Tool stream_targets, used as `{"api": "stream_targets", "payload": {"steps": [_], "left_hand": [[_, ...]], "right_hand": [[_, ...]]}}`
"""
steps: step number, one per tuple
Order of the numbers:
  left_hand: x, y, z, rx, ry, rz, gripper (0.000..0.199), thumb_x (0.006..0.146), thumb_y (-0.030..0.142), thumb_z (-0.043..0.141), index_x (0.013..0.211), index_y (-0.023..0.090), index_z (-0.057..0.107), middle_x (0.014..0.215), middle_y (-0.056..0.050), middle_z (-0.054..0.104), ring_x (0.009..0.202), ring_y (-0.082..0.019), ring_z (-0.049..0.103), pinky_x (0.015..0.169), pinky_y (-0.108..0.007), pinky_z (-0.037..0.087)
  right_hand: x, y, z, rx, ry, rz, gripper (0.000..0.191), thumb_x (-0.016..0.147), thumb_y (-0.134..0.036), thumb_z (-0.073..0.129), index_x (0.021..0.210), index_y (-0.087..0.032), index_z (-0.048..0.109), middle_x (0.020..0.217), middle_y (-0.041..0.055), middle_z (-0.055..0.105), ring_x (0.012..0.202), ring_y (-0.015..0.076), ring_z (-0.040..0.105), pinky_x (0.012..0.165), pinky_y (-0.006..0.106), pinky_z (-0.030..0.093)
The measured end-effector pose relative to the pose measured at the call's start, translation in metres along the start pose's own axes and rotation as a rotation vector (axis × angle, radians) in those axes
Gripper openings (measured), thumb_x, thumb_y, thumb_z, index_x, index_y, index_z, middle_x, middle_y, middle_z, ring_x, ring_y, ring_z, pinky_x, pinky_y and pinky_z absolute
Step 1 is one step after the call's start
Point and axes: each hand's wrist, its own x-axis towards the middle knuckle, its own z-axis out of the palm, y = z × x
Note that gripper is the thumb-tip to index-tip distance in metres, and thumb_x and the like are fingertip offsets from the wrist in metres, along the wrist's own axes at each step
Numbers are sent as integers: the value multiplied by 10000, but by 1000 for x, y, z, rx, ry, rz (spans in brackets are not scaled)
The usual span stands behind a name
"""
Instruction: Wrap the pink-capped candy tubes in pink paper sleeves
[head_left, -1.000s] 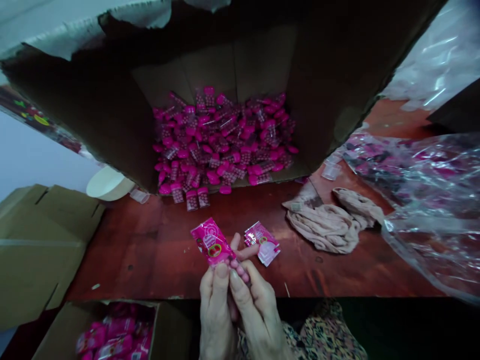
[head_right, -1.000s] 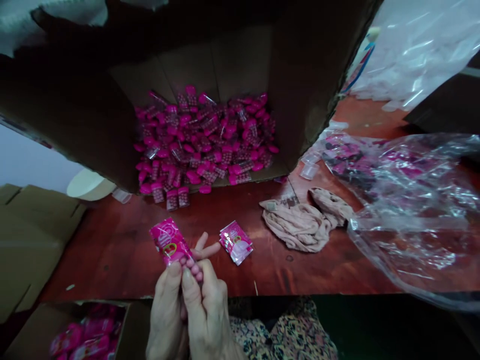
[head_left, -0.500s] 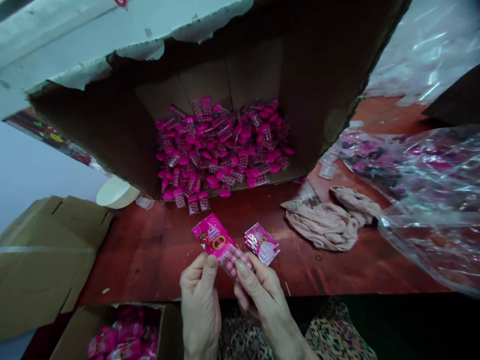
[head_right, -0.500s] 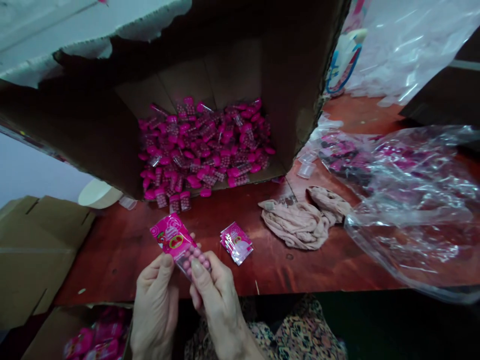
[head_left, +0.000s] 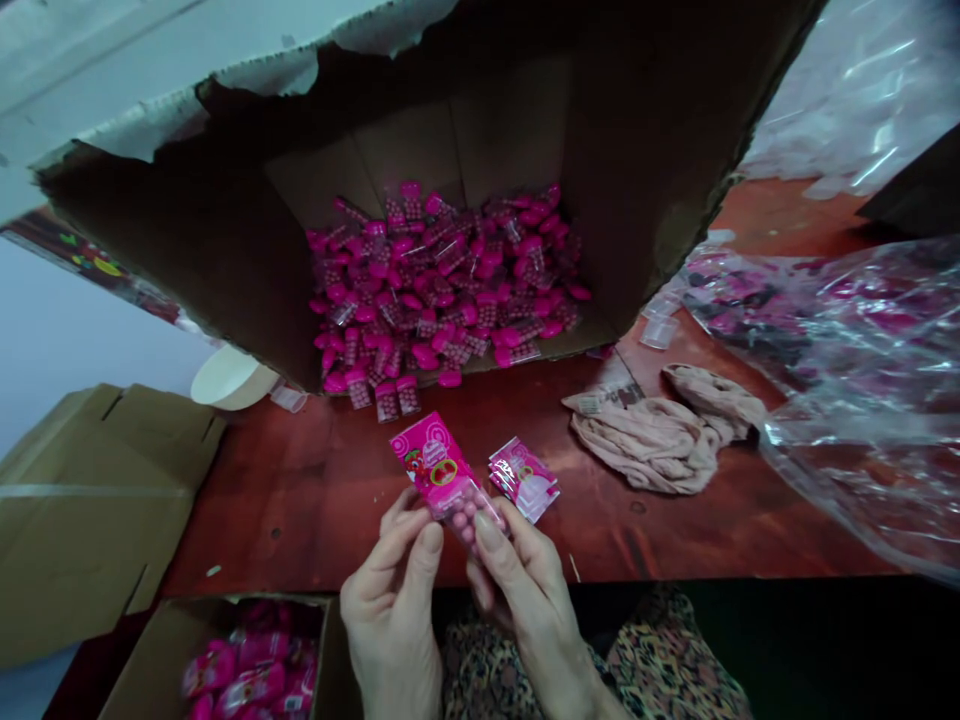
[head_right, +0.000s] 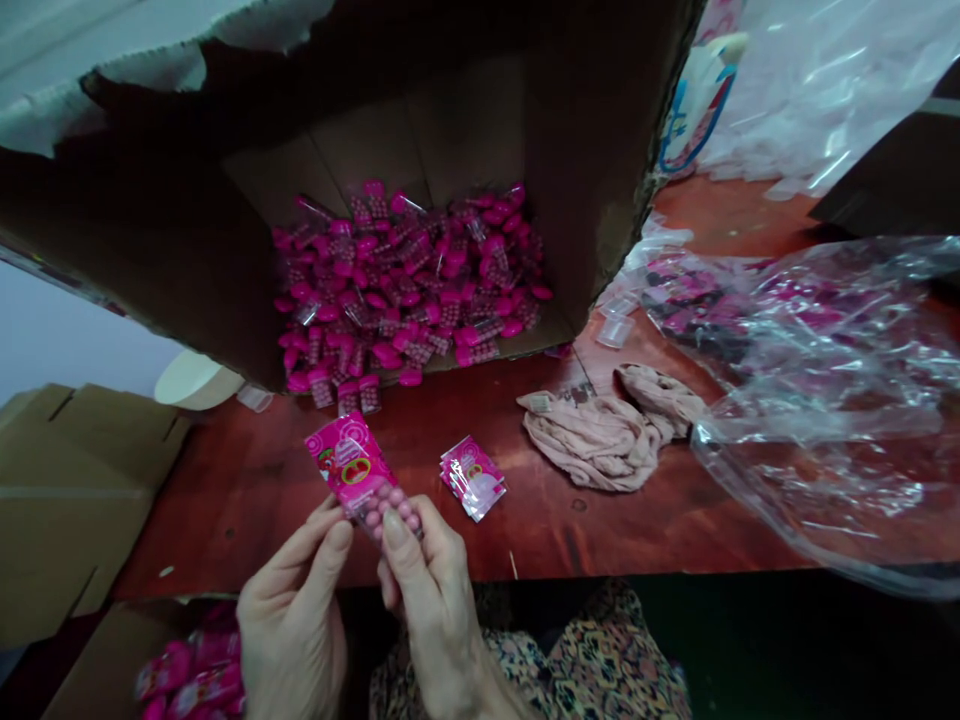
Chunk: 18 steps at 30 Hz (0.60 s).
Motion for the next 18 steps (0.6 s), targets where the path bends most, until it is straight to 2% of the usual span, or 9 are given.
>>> {"api": "stream_targets", "payload": {"steps": [3,5,8,13,16,18], "left_hand": [[4,4,-5,168,-88,121,117,684,235,730,799,237,757,983,-39,737,1019,-207,631,908,-300,479],[9,6,-8,183,-152,96,121,707,237,711,820,227,756,971,-50,737,1024,-221,625,922,-329,468],[19,7,-10,141,-217,0,124,713,233,708,824,206,755,931,-55,739,949,-207,645,894,-307,473],[34,17,-3,147,-357,4,26,694,193,709,691,182,732,732,-24,706,734,-155,642,719,-223,498],[38,24,5,182,-419,-19,102,698,167,675,595,173,678,617,3,659,597,-116,596,591,-179,470],[37,24,10,195,-414,-41,138,693,149,652,557,169,638,549,22,619,524,-98,551,524,-165,437]], "right_hand": [[-1,1,1,-78,20,-49,279,854,-456,545,795,-184,557,590,-49,449,482,61,370,443,169,310],[-1,1,2,-123,50,-78,282,854,-460,535,794,-185,553,559,-54,435,467,71,369,439,187,303],[0,0,2,-206,73,-113,294,870,-462,503,766,-188,529,511,-62,408,451,82,362,430,205,281],[3,0,0,-315,63,-140,319,890,-479,448,800,-186,535,500,-61,410,440,88,367,420,214,265],[4,0,-2,-332,64,-142,314,897,-471,440,796,-187,525,506,-63,403,441,84,360,411,208,258],[5,2,-3,-336,78,-156,308,903,-461,436,786,-188,515,516,-63,401,437,79,358,409,205,260]]}}
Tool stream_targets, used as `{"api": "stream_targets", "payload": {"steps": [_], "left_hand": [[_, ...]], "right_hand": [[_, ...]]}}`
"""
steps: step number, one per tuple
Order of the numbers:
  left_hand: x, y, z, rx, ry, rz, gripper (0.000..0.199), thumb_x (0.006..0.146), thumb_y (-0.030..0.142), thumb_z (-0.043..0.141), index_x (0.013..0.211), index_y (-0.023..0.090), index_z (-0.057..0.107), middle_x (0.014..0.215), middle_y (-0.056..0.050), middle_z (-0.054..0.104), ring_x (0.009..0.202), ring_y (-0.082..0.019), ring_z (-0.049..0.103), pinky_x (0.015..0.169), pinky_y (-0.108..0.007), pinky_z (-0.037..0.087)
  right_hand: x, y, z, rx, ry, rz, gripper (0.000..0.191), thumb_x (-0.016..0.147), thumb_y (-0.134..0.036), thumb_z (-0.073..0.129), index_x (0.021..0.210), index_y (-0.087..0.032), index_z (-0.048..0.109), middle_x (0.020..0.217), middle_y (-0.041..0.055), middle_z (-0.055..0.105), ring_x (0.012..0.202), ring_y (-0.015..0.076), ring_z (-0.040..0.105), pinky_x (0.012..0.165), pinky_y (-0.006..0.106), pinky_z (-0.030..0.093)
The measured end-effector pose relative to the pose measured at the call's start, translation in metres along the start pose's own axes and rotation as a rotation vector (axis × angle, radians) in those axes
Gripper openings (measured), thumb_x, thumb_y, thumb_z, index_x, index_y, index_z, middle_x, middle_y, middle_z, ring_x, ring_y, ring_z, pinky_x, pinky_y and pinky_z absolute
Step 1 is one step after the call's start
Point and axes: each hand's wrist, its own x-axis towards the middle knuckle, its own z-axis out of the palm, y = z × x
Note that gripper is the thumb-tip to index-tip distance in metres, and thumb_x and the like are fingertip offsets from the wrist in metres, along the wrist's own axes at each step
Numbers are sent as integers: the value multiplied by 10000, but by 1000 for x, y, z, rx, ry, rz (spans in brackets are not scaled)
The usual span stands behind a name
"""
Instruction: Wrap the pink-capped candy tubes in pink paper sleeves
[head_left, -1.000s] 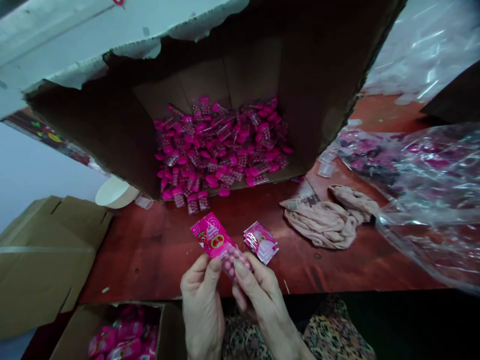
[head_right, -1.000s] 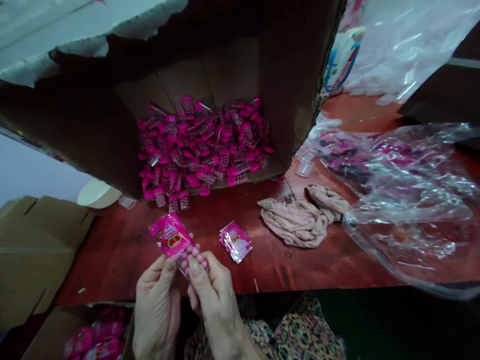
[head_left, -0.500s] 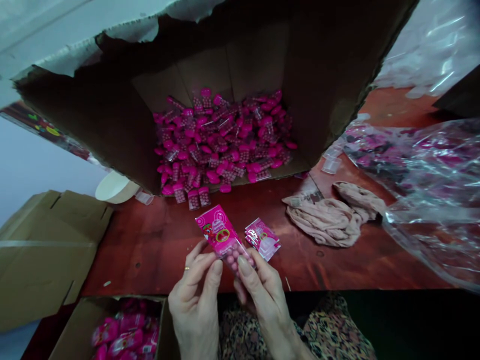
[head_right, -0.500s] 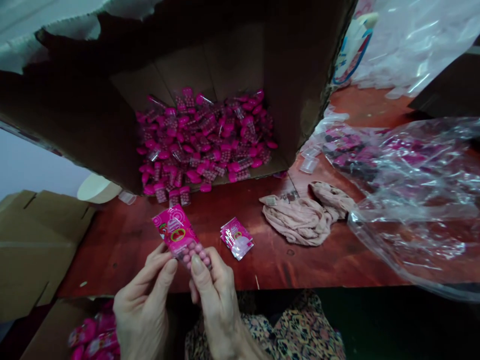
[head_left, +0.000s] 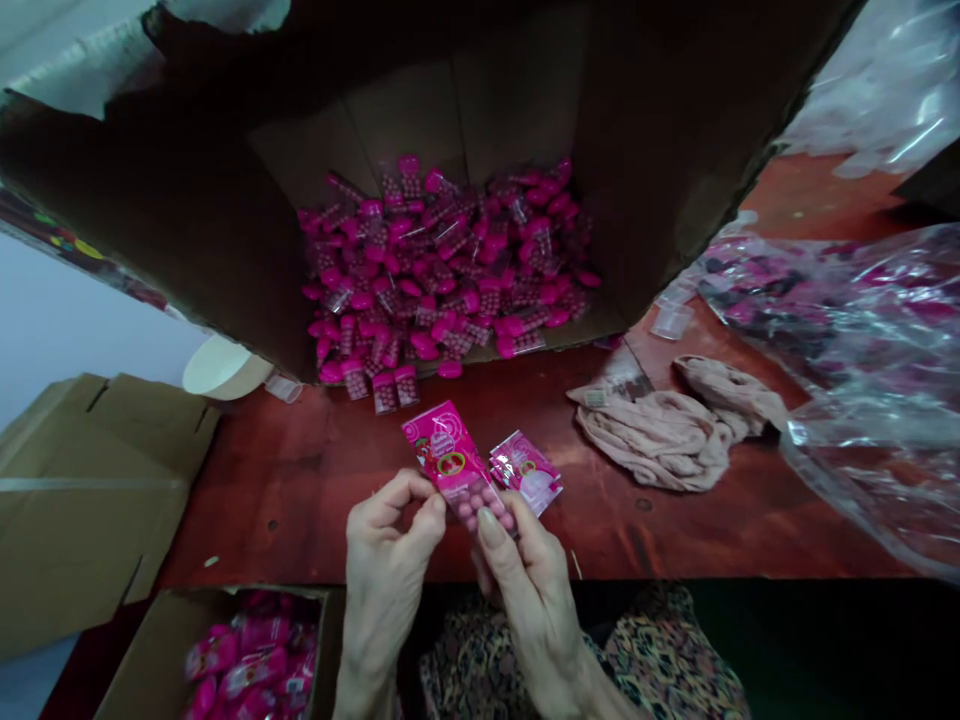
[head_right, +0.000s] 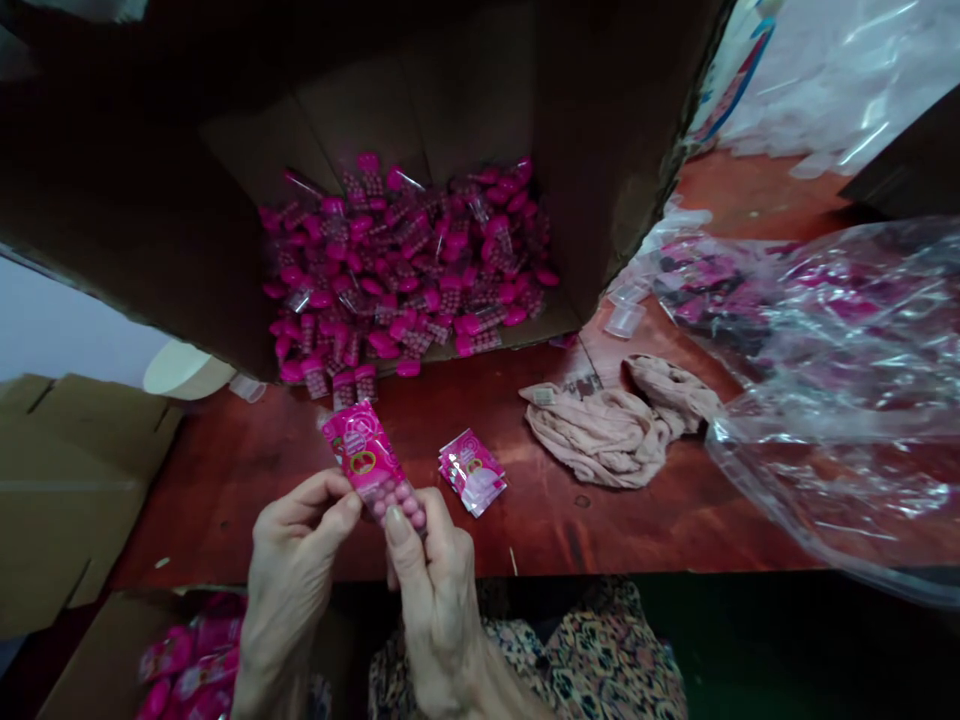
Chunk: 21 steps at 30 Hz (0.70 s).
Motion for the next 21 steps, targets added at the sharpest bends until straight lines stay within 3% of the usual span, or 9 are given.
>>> {"api": "stream_targets", "payload": {"steps": [9,13,17,21], "left_hand": [[-13,-28,13,-121,77,-27,154,768,192,609,617,164,627,576,22,584,565,-110,509,572,-202,421],[-15,-37,17,-218,64,-34,157,773,201,616,622,162,633,599,10,608,579,-120,527,578,-213,424],[-18,-45,23,-272,129,-78,143,759,220,638,627,164,638,601,9,623,558,-117,528,551,-208,422],[-16,-45,26,-355,188,-74,150,738,299,681,669,166,672,643,-1,657,614,-121,572,614,-210,457]], "right_hand": [[-6,3,6,-28,191,-94,286,887,-448,458,878,-192,584,593,-35,464,444,87,402,407,209,307],[-2,5,3,-61,152,-97,263,898,-427,455,865,-190,565,579,-38,461,431,79,393,398,198,309],[3,12,0,-57,146,-106,247,906,-415,458,879,-189,557,650,-20,506,489,82,418,431,192,341],[8,14,-3,74,82,-64,250,909,-426,455,853,-192,524,636,-40,457,503,75,386,446,182,327]]}}
